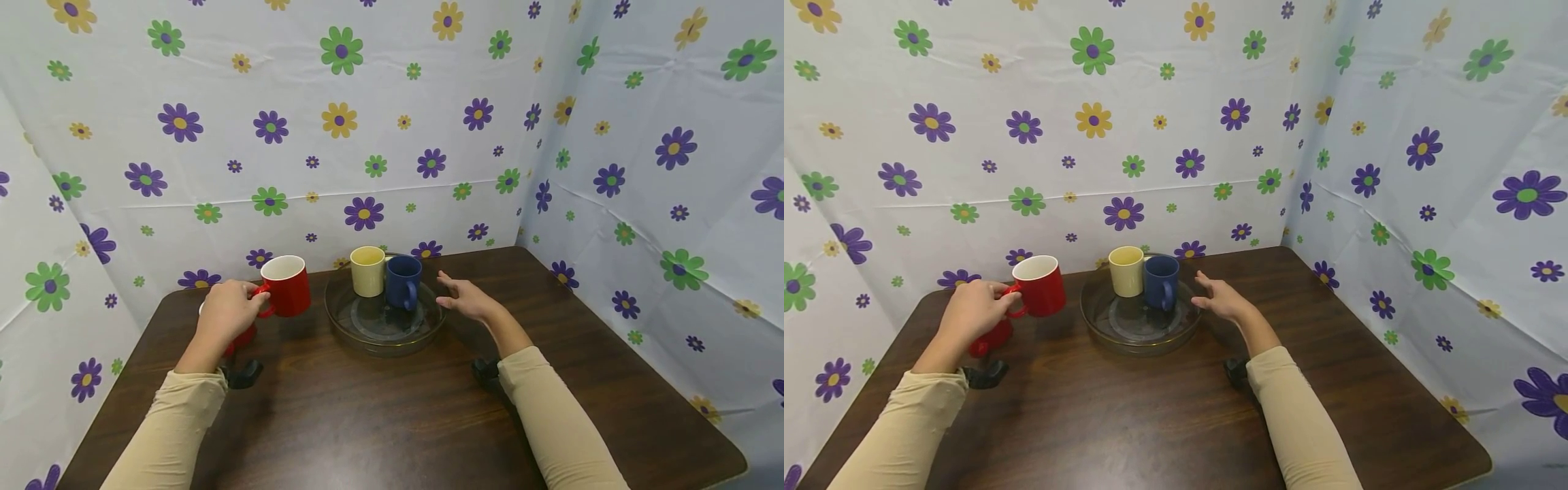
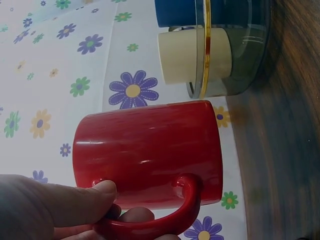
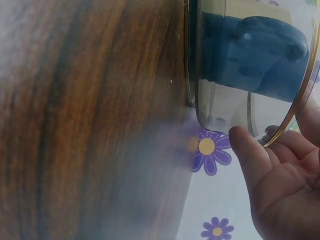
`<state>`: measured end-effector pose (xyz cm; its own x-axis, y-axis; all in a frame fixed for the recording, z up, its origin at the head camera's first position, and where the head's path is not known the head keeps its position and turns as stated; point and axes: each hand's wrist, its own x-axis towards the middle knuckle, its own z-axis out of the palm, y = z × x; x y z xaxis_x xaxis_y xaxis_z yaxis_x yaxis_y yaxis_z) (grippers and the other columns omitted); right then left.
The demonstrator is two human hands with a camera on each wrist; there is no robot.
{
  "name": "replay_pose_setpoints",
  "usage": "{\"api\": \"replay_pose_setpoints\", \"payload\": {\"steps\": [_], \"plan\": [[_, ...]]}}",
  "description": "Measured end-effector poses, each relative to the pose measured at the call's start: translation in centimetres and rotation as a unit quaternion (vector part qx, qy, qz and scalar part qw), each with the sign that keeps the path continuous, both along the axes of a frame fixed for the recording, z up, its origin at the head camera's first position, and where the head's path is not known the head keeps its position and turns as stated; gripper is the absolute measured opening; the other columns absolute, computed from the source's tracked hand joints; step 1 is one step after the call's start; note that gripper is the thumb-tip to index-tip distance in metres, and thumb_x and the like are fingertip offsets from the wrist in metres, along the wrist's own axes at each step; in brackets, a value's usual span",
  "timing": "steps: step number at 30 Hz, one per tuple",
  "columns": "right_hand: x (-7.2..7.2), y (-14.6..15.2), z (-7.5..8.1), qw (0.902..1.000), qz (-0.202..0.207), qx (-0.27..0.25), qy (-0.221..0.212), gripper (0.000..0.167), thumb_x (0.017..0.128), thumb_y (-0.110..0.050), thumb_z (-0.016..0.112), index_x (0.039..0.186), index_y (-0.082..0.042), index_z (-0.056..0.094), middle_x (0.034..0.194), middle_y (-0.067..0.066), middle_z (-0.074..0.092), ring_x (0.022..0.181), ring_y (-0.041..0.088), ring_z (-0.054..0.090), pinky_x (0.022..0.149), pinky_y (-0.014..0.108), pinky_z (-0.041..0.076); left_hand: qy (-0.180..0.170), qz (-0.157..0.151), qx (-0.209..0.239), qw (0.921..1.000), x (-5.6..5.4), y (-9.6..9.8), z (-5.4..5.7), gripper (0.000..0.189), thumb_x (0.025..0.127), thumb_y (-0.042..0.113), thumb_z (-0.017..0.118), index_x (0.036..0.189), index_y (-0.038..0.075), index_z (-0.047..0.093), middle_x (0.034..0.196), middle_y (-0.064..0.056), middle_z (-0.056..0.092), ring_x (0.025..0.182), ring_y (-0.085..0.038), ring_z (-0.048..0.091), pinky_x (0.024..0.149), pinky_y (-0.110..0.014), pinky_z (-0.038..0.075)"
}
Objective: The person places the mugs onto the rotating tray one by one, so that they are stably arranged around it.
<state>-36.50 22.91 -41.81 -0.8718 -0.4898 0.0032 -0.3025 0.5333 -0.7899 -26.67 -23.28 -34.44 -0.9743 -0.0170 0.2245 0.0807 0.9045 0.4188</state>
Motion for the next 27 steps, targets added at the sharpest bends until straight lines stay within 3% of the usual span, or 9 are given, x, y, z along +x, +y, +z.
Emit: {"api": "replay_pose_setpoints", "payload": {"steps": [20, 27], "plan": [[-0.9, 0.2, 0.1, 0.9998, 0.020, 0.001, -0.003, 0.065, 0.105, -0.010, 0.054, 0.158, 0.008, 0.019, 0.167, 0.023, 0.005, 0.152, 0.043, 0.013, 0.121, 0.054, 0.018, 0.006, -0.012, 0.003, 0.9999, 0.3, 0.0, -0.3, 0.036, 0.098, 0.023, 0.067, 0.112, -0.009, 0.073, 0.085, -0.020, 0.075, 0.070, -0.029, 0.062, 0.059, -0.040, 0.057], [-1.3, 0.3, -0.1, 0.9994, 0.024, -0.018, -0.019, 0.065, 0.106, -0.008, 0.053, 0.158, 0.008, 0.018, 0.168, 0.022, 0.004, 0.152, 0.044, 0.012, 0.119, 0.054, 0.024, 0.005, -0.016, 0.001, 0.9999, 0.4, 0.0, -0.3, 0.037, 0.098, 0.024, 0.067, 0.112, -0.009, 0.073, 0.086, -0.020, 0.075, 0.072, -0.031, 0.064, 0.060, -0.042, 0.058]]}}
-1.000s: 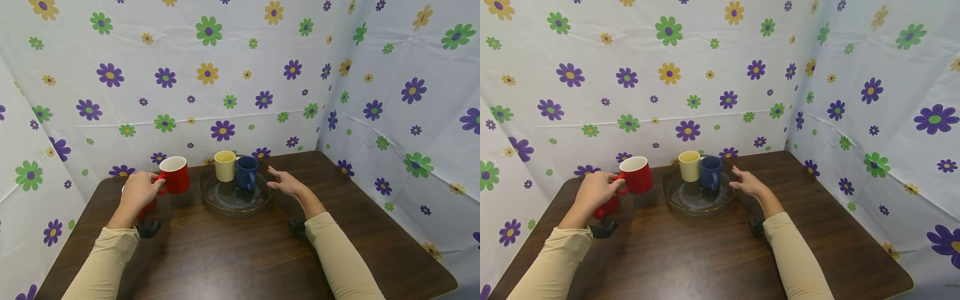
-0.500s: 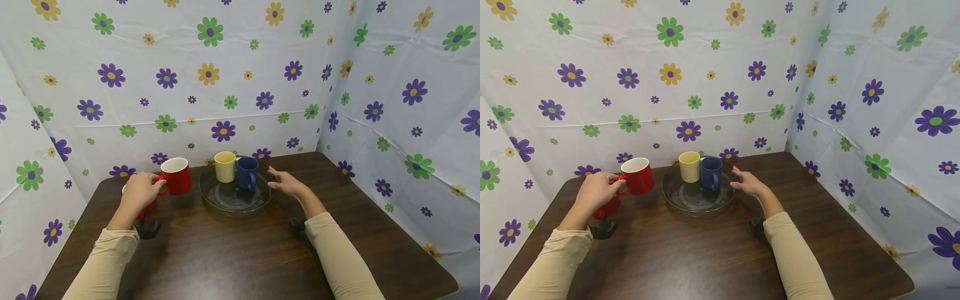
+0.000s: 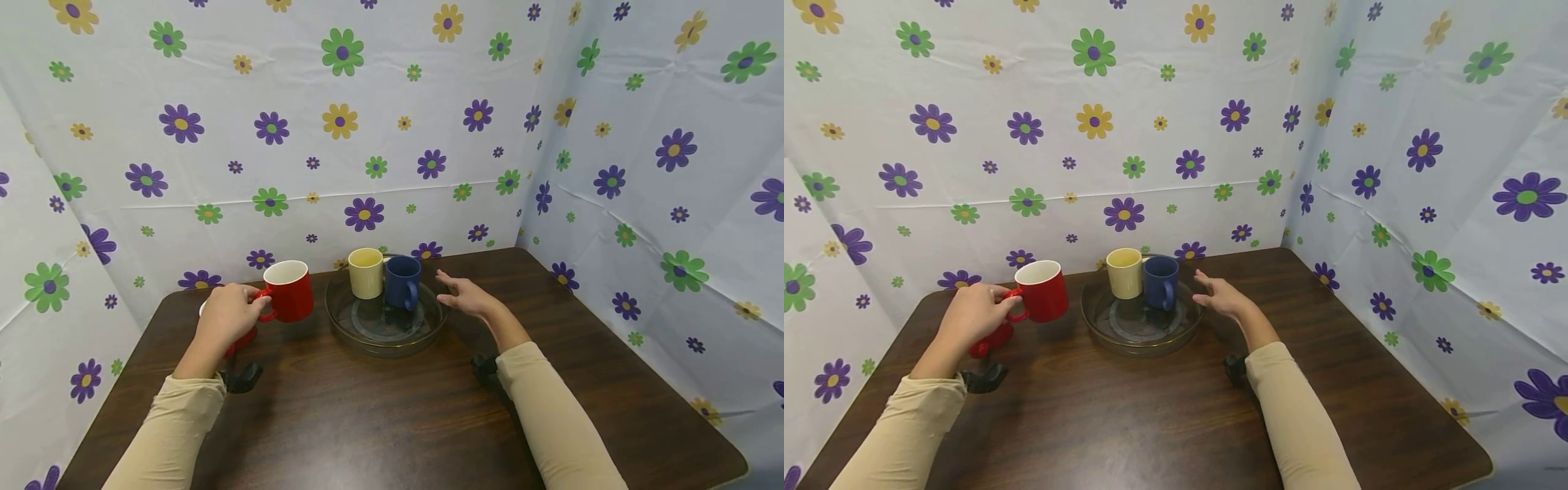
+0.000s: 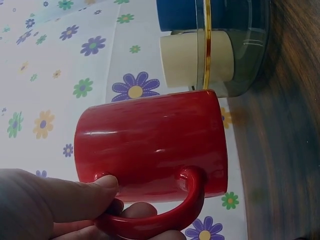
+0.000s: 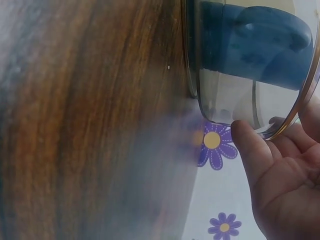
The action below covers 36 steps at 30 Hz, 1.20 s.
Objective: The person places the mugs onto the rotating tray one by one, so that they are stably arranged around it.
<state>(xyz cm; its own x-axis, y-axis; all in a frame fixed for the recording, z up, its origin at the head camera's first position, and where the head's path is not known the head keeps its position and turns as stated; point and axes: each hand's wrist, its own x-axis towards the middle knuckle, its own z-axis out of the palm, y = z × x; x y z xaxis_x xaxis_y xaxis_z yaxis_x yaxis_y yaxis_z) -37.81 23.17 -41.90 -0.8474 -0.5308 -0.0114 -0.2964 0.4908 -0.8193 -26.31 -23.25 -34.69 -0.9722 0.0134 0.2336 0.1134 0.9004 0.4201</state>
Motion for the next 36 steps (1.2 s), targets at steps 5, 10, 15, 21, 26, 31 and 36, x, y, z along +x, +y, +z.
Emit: {"api": "replay_pose_setpoints", "payload": {"steps": [5, 10, 15, 21, 26, 31, 36], "plan": [[-0.2, -0.1, 0.0, 1.0000, 0.004, -0.002, -0.008, 0.063, 0.106, -0.007, 0.050, 0.158, 0.006, 0.018, 0.168, 0.022, 0.002, 0.151, 0.046, 0.012, 0.116, 0.057, 0.028, -0.003, 0.001, 0.000, 1.0000, 0.2, -0.1, 0.0, 0.036, 0.098, 0.025, 0.067, 0.111, -0.008, 0.074, 0.086, -0.019, 0.075, 0.074, -0.031, 0.064, 0.062, -0.044, 0.057], [-0.4, -0.1, 0.1, 0.9995, 0.004, -0.014, -0.028, 0.063, 0.107, -0.008, 0.049, 0.159, 0.004, 0.016, 0.169, 0.018, 0.001, 0.152, 0.044, 0.009, 0.115, 0.059, 0.031, -0.002, 0.000, 0.006, 1.0000, 0.3, -0.2, 0.0, 0.036, 0.098, 0.025, 0.067, 0.112, -0.008, 0.073, 0.086, -0.019, 0.075, 0.074, -0.031, 0.063, 0.063, -0.045, 0.056], [-0.8, 0.0, -0.1, 0.9983, 0.013, -0.033, -0.046, 0.063, 0.108, -0.008, 0.046, 0.160, 0.004, 0.013, 0.169, 0.016, -0.002, 0.153, 0.044, 0.006, 0.114, 0.062, 0.030, 0.000, -0.001, 0.009, 1.0000, 0.3, -0.4, 0.1, 0.037, 0.098, 0.025, 0.067, 0.114, -0.008, 0.073, 0.089, -0.020, 0.075, 0.075, -0.031, 0.063, 0.063, -0.043, 0.057], [-1.1, 0.0, -0.1, 0.9978, 0.021, -0.039, -0.050, 0.061, 0.109, -0.007, 0.042, 0.161, 0.002, 0.011, 0.170, 0.015, -0.005, 0.153, 0.044, 0.004, 0.113, 0.066, 0.027, 0.014, -0.009, 0.005, 0.9999, 0.3, -0.4, 0.3, 0.035, 0.098, 0.023, 0.067, 0.113, -0.008, 0.073, 0.089, -0.021, 0.075, 0.075, -0.031, 0.063, 0.063, -0.043, 0.056], [-1.1, -0.2, 0.1, 0.9988, 0.015, -0.021, -0.041, 0.059, 0.110, -0.006, 0.038, 0.161, 0.000, 0.011, 0.170, 0.013, -0.003, 0.152, 0.046, 0.008, 0.112, 0.069, 0.028, 0.012, -0.011, 0.010, 0.9998, 0.3, -0.5, 0.3, 0.035, 0.098, 0.023, 0.067, 0.113, -0.008, 0.073, 0.090, -0.021, 0.075, 0.076, -0.032, 0.064, 0.063, -0.042, 0.057], [-1.1, -0.3, 0.0, 0.9996, 0.008, -0.005, -0.025, 0.057, 0.110, -0.005, 0.038, 0.161, 0.001, 0.013, 0.170, 0.014, -0.002, 0.152, 0.046, 0.010, 0.110, 0.070, 0.030, 0.011, -0.011, 0.012, 0.9998, 0.3, -0.7, 0.3, 0.036, 0.098, 0.023, 0.067, 0.113, -0.008, 0.073, 0.088, -0.021, 0.075, 0.073, -0.030, 0.063, 0.060, -0.038, 0.056], [-1.1, -0.5, 0.0, 1.0000, -0.003, 0.001, -0.004, 0.056, 0.110, -0.007, 0.040, 0.159, 0.003, 0.018, 0.169, 0.017, 0.004, 0.150, 0.048, 0.019, 0.107, 0.067, 0.038, 0.014, -0.010, 0.012, 0.9998, 0.4, -0.8, 0.3, 0.036, 0.098, 0.024, 0.068, 0.113, -0.008, 0.073, 0.089, -0.021, 0.075, 0.074, -0.031, 0.063, 0.062, -0.041, 0.057]]}}
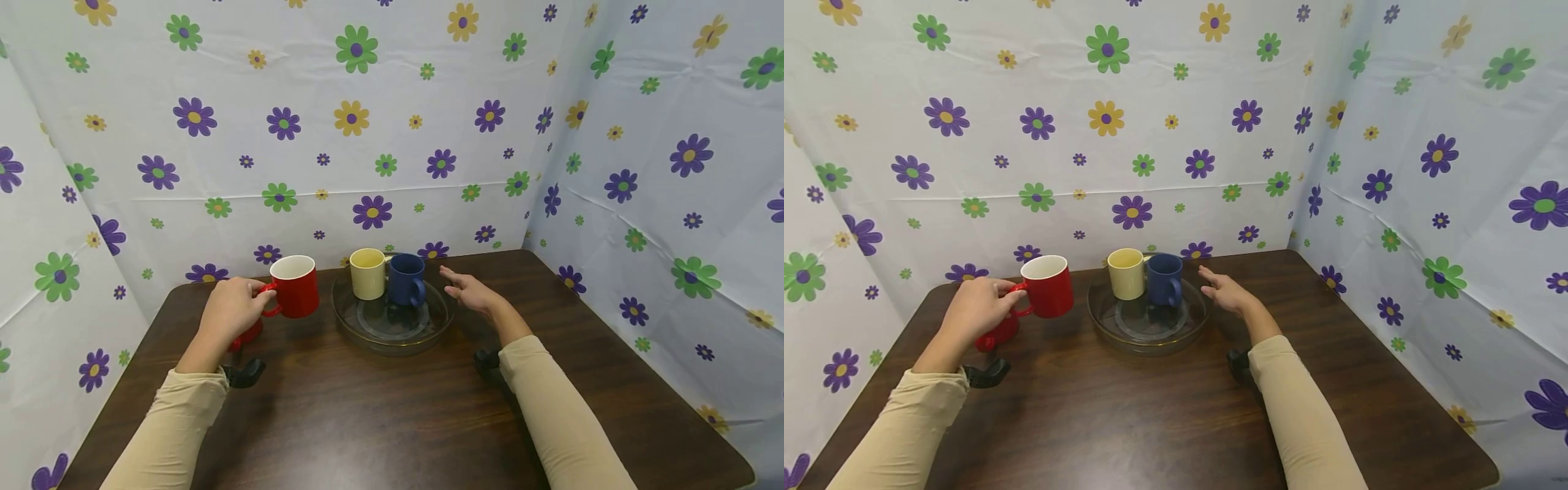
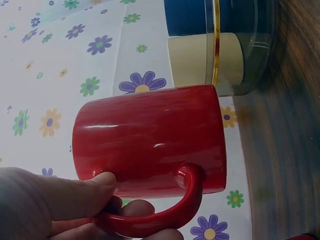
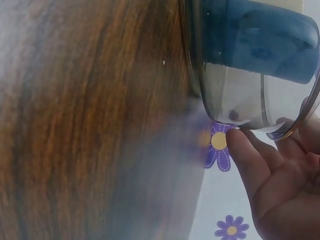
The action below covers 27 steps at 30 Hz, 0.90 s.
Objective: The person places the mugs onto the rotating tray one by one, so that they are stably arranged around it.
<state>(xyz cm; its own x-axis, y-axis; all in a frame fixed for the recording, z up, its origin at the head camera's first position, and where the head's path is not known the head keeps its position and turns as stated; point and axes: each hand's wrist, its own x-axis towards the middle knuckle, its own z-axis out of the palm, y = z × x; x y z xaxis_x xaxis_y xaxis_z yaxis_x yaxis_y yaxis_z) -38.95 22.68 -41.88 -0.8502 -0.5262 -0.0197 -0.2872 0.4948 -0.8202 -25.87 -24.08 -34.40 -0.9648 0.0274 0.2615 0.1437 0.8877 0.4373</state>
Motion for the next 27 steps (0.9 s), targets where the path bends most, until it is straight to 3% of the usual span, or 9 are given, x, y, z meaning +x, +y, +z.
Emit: {"api": "replay_pose_setpoints", "payload": {"steps": [5, 9, 14, 17, 27], "plan": [[0.1, 0.4, -0.1, 0.9996, -0.026, -0.003, 0.005, 0.056, 0.109, -0.010, 0.044, 0.159, 0.001, 0.022, 0.168, 0.016, 0.011, 0.148, 0.043, 0.029, 0.103, 0.055, 0.045, -0.002, -0.001, -0.001, 1.0000, 0.0, 0.3, 0.1, 0.036, 0.098, 0.024, 0.068, 0.114, -0.008, 0.073, 0.091, -0.021, 0.075, 0.076, -0.031, 0.064, 0.064, -0.043, 0.057], [0.4, 1.0, 0.1, 0.9993, -0.033, -0.019, 0.000, 0.060, 0.109, -0.013, 0.047, 0.160, 0.000, 0.019, 0.168, 0.018, 0.010, 0.149, 0.043, 0.025, 0.113, 0.057, 0.036, -0.007, 0.001, 0.001, 1.0000, 0.1, 0.4, 0.1, 0.037, 0.098, 0.025, 0.068, 0.115, -0.007, 0.073, 0.091, -0.022, 0.075, 0.078, -0.033, 0.065, 0.067, -0.046, 0.058], [1.3, 1.5, 0.7, 0.9994, -0.011, -0.022, -0.022, 0.072, 0.105, -0.011, 0.055, 0.162, -0.001, 0.011, 0.169, 0.018, 0.004, 0.152, 0.042, 0.016, 0.120, 0.057, 0.021, -0.009, 0.005, 0.004, 0.9999, 0.2, 0.5, 0.1, 0.038, 0.098, 0.026, 0.068, 0.117, -0.007, 0.072, 0.094, -0.023, 0.075, 0.082, -0.036, 0.066, 0.071, -0.049, 0.059], [1.8, 1.5, 0.9, 0.9994, 0.012, -0.008, -0.031, 0.079, 0.103, -0.008, 0.059, 0.162, 0.000, 0.006, 0.169, 0.017, 0.000, 0.154, 0.040, 0.007, 0.122, 0.056, 0.014, -0.010, 0.006, 0.008, 0.9999, 0.2, 0.5, 0.2, 0.039, 0.098, 0.026, 0.068, 0.118, -0.007, 0.072, 0.094, -0.023, 0.075, 0.079, -0.034, 0.065, 0.066, -0.046, 0.059], [2.1, 1.2, 0.6, 0.9995, 0.020, 0.009, -0.021, 0.082, 0.102, -0.007, 0.060, 0.161, 0.002, 0.005, 0.169, 0.019, -0.002, 0.154, 0.040, 0.005, 0.122, 0.054, 0.014, -0.003, 0.001, 0.002, 1.0000, 0.0, 0.6, 0.2, 0.038, 0.098, 0.025, 0.068, 0.116, -0.008, 0.072, 0.092, -0.023, 0.075, 0.076, -0.032, 0.063, 0.064, -0.044, 0.057]]}}
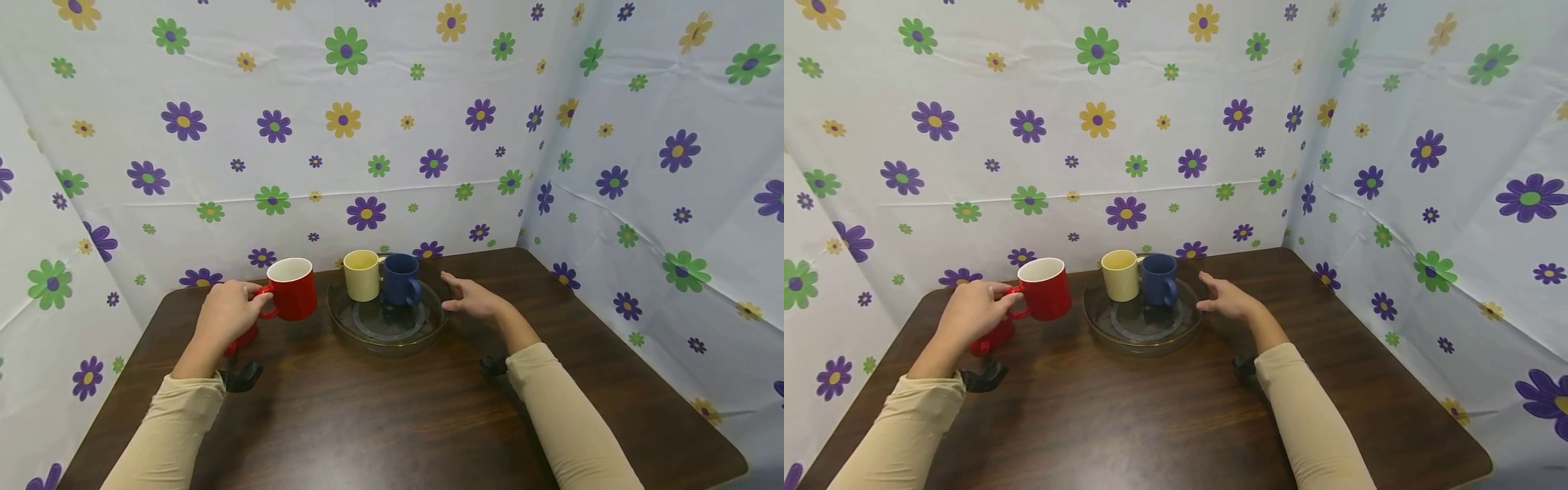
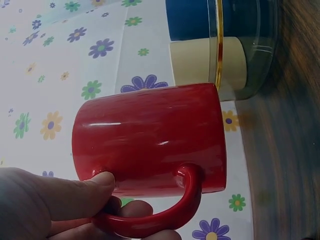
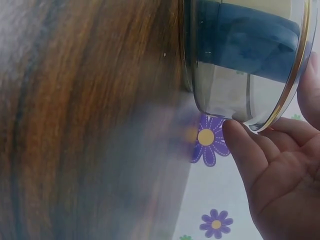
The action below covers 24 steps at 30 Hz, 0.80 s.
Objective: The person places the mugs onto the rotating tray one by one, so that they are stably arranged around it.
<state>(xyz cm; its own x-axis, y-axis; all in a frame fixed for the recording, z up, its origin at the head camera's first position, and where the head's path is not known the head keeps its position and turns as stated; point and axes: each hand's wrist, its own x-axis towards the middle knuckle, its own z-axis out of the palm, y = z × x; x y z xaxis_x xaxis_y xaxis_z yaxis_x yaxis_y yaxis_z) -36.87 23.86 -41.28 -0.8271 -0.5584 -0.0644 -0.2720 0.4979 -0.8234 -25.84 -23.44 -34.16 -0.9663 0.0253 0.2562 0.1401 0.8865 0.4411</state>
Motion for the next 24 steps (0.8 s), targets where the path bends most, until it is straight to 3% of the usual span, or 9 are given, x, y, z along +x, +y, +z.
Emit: {"api": "replay_pose_setpoints", "payload": {"steps": [15, 24], "plan": [[-0.58, -0.15, 0.00, 0.9998, 0.011, -0.005, -0.014, 0.080, 0.104, -0.007, 0.056, 0.161, 0.000, 0.001, 0.168, 0.019, -0.006, 0.153, 0.041, 0.002, 0.122, 0.056, 0.012, 0.008, 0.003, -0.016, 0.9998, 0.05, 0.15, 0.16, 0.039, 0.097, 0.027, 0.068, 0.118, -0.006, 0.072, 0.098, -0.025, 0.074, 0.081, -0.035, 0.063, 0.063, -0.045, 0.056], [-0.75, -0.06, 0.10, 0.9996, 0.003, -0.005, -0.026, 0.078, 0.104, -0.002, 0.053, 0.161, 0.000, 0.001, 0.169, 0.016, -0.005, 0.155, 0.037, -0.001, 0.123, 0.054, 0.009, 0.021, -0.011, -0.020, 0.9995, -0.07, 0.62, 0.40, 0.037, 0.097, 0.026, 0.068, 0.115, -0.006, 0.073, 0.099, -0.024, 0.074, 0.085, -0.038, 0.064, 0.070, -0.049, 0.056]]}}
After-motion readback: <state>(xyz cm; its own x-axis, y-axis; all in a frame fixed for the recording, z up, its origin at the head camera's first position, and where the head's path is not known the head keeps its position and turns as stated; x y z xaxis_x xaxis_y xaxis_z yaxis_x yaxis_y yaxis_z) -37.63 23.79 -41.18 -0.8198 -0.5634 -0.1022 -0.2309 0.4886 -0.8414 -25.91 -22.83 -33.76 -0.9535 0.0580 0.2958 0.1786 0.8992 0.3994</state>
